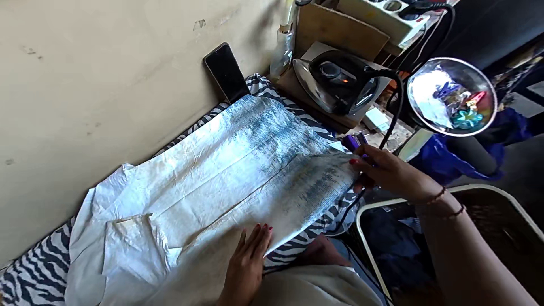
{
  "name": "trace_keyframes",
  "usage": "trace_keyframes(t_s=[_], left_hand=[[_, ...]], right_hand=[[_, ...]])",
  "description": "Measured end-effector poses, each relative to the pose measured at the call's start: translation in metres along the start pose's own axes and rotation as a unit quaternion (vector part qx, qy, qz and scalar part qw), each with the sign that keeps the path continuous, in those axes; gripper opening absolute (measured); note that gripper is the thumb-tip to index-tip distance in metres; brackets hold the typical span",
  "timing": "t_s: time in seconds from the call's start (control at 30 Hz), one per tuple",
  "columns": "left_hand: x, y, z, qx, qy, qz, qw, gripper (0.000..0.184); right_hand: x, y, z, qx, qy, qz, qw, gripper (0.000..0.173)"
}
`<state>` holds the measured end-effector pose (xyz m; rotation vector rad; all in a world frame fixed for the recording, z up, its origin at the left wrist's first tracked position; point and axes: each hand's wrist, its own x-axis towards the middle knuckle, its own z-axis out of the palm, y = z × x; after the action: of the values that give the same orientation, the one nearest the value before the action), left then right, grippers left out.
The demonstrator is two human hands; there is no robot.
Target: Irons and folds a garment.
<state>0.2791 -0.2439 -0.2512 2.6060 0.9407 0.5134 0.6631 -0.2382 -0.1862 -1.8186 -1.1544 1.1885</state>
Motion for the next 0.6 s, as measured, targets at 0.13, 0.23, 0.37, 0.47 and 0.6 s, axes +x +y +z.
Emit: trace_keyframes(t_s=[0.13,0.23,0.37,0.47,0.6], left_hand=[[0.006,0.001,-0.024,-0.075,0.005,-0.055,0.996,0.041],[0.013,-0.007,-0.048,-0.181,0.025,-0.121,0.976,0.034],[0.027,-0.026,-0.066,-0.173,0.133,-0.171,0.961,0.020],[0.038,-0.031,-0.080,-0.141,0.157,-0.162,0.964,0.037],[0.039,-0.038,-0.097,-0.137,0.151,-0.143,0.968,0.042]], right_hand=[[-0.001,-0.012,-0.012,0.038,-0.089,-0.107,0.990,0.036],[0.011,-0.048,-0.009,0.032,-0.076,-0.171,0.982,0.020],[0.052,-0.096,-0.006,0.029,-0.177,-0.222,0.958,0.036],[0.076,-0.131,0.006,-0.029,-0.139,-0.171,0.975,0.014],[0.095,-0.154,0.011,-0.034,-0.180,-0.222,0.958,0.034]])
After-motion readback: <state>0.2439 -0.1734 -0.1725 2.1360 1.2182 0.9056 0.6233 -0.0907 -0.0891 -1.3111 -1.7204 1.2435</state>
